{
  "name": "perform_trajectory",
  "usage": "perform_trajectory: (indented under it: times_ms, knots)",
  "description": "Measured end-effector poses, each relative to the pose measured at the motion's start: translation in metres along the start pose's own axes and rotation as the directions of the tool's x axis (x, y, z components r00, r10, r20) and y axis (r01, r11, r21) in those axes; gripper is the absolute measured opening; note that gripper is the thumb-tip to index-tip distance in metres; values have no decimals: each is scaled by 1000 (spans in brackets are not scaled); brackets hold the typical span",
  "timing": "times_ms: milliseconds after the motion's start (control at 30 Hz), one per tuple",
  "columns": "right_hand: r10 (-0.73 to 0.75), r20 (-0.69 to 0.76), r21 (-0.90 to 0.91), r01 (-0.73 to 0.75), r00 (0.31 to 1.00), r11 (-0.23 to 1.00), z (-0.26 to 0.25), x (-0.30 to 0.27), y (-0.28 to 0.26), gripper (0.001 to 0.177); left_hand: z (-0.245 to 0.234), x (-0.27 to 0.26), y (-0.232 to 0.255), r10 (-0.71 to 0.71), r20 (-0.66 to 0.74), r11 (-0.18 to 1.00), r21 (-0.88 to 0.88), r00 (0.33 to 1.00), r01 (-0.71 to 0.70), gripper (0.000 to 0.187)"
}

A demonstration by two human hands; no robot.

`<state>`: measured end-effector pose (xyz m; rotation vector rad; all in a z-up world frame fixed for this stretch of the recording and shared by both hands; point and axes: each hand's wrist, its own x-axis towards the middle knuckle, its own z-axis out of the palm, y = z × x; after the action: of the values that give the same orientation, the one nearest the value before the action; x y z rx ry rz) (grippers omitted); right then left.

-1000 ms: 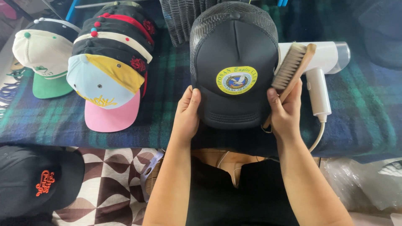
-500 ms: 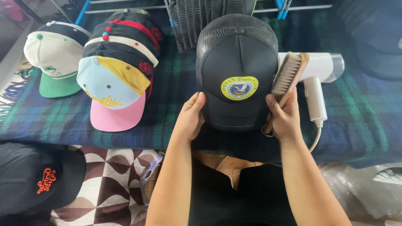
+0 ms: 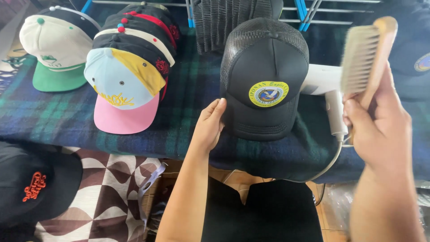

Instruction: Cleaning and steaming a black trucker hat using a brush and a handheld steamer on a wooden head form

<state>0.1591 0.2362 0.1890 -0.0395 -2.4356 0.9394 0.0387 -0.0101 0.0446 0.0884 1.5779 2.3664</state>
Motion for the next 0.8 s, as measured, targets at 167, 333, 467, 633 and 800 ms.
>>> perform_trajectory:
  times_ms: [167, 333, 467, 633, 800]
  knots:
    - [-637, 408, -273, 753, 654, 598, 10, 59, 40, 67, -5, 4, -8, 69, 27, 998, -10, 997, -69, 29]
    - [37, 482, -817, 434, 875, 381, 11, 161, 25, 89, -4, 2, -9, 78, 37, 996, -48, 996, -76, 31]
    - [-648, 518, -761, 647, 558, -51, 15, 146, 1, 78, -4, 3, -2, 41, 38, 999, -33, 998, -40, 25]
    - [-611, 749, -359, 932, 258, -47, 44, 159, -13, 92, -1, 1, 0, -10, 38, 996, -83, 999, 14, 38]
    - [-416, 741, -559, 828, 527, 52, 45, 210, -28, 92, -10, 10, -15, 61, 97, 986, -162, 993, -45, 17]
